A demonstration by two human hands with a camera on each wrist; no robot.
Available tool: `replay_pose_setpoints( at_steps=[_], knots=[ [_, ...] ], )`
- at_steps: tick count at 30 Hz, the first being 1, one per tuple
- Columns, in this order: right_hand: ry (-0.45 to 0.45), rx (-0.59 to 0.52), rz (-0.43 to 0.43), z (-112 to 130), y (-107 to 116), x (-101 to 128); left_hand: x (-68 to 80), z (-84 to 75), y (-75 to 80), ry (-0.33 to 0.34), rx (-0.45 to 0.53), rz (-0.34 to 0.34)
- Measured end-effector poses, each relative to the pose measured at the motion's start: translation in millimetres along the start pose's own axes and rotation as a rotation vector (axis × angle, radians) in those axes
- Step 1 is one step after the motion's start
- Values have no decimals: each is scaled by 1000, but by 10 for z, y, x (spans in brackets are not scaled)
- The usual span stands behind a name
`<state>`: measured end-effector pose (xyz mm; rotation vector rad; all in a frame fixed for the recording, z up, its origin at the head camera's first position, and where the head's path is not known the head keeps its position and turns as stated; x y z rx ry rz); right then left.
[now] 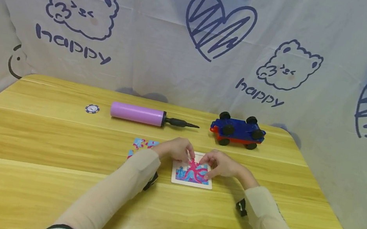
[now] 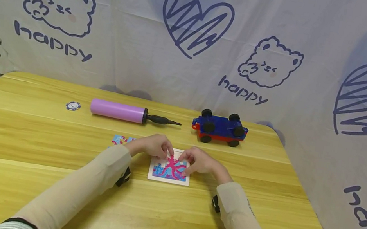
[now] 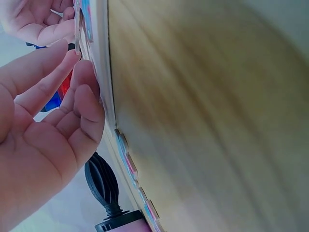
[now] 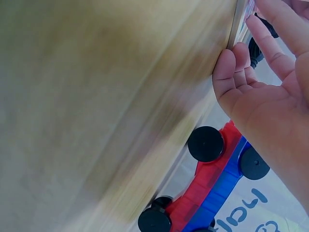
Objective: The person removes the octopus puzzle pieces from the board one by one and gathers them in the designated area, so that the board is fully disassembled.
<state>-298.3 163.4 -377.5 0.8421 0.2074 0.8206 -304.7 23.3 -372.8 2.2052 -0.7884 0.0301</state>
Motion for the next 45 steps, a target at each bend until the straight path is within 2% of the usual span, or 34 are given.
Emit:
replay_pose_setpoints(
  at_steps=[8, 18, 30, 45],
  knots=[
    [5, 19, -2, 1, 3, -7, 15, -6, 11, -27, 28, -25],
    [6, 21, 2, -8, -4, -8, 32, 2, 23, -19, 110, -44],
    [9, -3, -7, -12, -9, -7, 27, -15, 0, -52, 213, -49],
    [-7, 14, -9, 5, -6, 0, 11, -27, -16, -37, 273, -45]
  ],
)
Point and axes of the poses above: each hand's wrist, its own x-axis away from the middle knuckle, its own y-axis out of the back of the hand, z = x × y, the point moved 5 cm from there along -x, towards the middle knuckle, and after that the axes turned 1 degree about -z, right-handed, at the moved point
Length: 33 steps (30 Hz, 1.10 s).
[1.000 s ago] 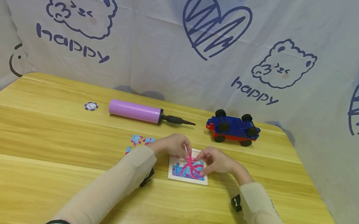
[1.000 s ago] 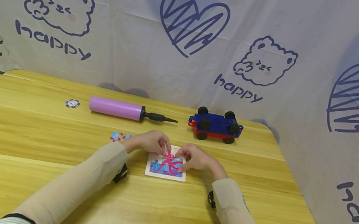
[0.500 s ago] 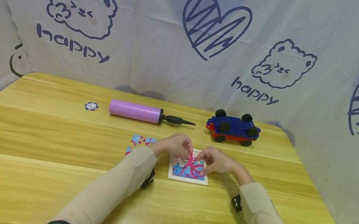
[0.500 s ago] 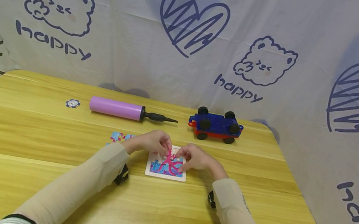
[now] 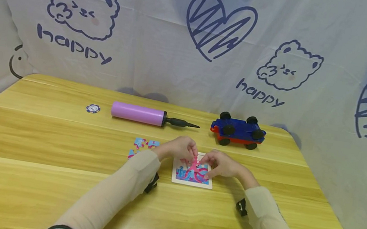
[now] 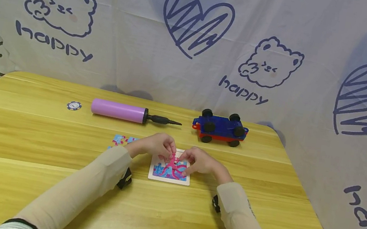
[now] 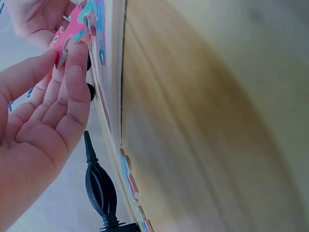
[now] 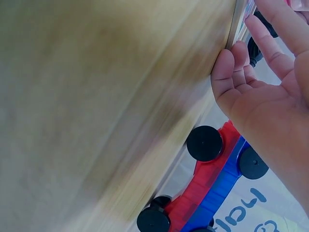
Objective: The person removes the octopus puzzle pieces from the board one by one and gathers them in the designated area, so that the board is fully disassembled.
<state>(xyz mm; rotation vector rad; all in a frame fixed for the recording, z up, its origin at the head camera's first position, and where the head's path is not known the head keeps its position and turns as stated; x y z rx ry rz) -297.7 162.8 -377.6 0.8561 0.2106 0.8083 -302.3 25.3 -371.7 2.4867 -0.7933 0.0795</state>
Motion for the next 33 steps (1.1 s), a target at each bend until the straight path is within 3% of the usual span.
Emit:
replay_pose_setpoints(
  at_steps=[23, 33],
  knots=[
    [-1, -23, 0, -6, 0, 5, 73, 19, 129, -17, 77, -37],
    [1, -30, 3, -17, 2, -1, 202, 108, 324, -57, 105, -61]
  ],
)
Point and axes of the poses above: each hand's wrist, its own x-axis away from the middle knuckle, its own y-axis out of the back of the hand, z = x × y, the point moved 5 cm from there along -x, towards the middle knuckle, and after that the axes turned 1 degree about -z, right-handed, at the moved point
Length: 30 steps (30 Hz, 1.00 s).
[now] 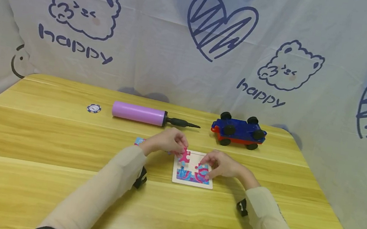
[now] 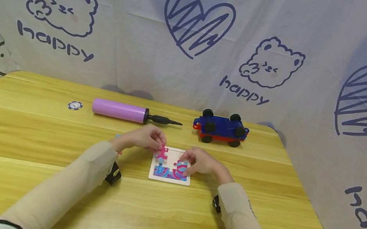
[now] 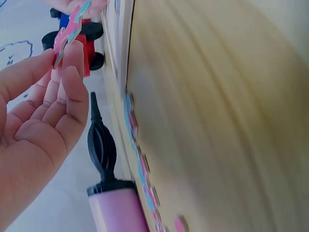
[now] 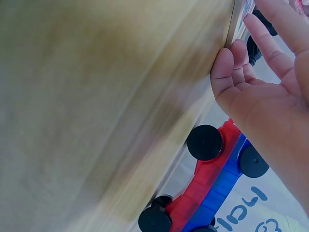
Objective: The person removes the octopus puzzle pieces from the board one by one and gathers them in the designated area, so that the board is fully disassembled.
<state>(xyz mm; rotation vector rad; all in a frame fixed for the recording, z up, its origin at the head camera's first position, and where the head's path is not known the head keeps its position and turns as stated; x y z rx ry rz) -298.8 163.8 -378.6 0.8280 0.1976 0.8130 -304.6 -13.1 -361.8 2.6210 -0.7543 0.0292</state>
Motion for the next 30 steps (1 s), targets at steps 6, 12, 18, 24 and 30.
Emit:
replay_pose_setpoints(
  at_steps=[6, 12, 18, 24, 30],
  knots=[
    [14, -11, 0, -2, -1, 2, 108, 47, 158, -13, -40, -37],
    [23, -1, 0, 18, 4, 12, 186, 110, 271, 5, -52, -66],
    [10, -22, 2, 13, -5, 6, 274, 164, 374, -13, -66, -66],
    [10, -38, 0, 14, -7, 6, 337, 246, 485, -23, -85, -49],
    [10, -40, 0, 13, -11, 10, 344, 368, 553, -33, -99, 1]
  ],
)
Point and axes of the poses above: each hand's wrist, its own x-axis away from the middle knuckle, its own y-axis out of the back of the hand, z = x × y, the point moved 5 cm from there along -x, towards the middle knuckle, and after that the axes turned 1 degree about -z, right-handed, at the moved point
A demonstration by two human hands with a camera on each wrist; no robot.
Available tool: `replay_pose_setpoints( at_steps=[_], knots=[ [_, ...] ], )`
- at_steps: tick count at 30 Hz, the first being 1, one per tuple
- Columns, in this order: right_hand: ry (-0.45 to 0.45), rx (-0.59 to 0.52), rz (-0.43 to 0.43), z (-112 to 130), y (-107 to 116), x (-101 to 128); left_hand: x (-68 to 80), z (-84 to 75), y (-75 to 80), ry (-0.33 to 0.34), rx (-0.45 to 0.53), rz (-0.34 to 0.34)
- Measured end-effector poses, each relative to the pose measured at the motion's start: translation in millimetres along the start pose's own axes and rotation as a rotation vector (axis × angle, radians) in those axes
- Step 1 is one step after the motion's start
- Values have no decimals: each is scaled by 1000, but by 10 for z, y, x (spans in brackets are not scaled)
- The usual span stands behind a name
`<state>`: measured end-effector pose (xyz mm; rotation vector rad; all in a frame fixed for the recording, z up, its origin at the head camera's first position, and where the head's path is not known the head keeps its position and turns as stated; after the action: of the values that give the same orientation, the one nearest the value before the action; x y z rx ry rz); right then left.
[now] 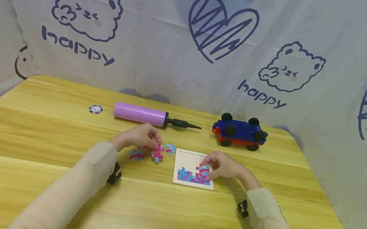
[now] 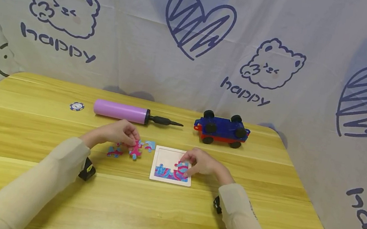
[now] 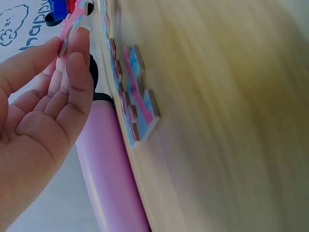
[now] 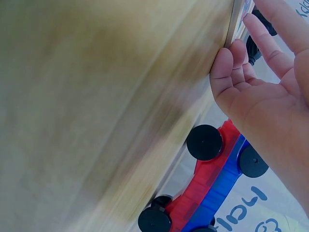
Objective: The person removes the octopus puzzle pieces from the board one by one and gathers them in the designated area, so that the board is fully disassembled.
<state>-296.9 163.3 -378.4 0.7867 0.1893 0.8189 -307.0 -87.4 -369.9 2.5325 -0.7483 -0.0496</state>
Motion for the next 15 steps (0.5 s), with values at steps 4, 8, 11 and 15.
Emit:
replay_pose_setpoints(
  at_steps=[4, 8, 11, 15],
  knots=[
    [-5, -1, -2, -1, -2, 2, 64, -40, -3, 56, 2, -7],
    [-3, 7, -5, -3, -1, 1, 84, -22, -9, 87, 7, -3],
    [-2, 13, -4, 1, -2, 0, 102, -12, -8, 112, -11, 3],
    [-2, 17, -2, 10, -2, -2, 114, -1, -5, 121, -57, 7]
  ],
)
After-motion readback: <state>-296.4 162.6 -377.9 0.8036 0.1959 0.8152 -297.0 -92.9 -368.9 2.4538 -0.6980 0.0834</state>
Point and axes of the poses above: each hand's wrist, its own x-axis away from the middle knuckle, its own y-axis out of the back of the hand, z = x × y, the point moved 5 cm from there along -x, towards the middle knuckle, and after that the axes turned 1 degree about -z, right-handed, at the moved point
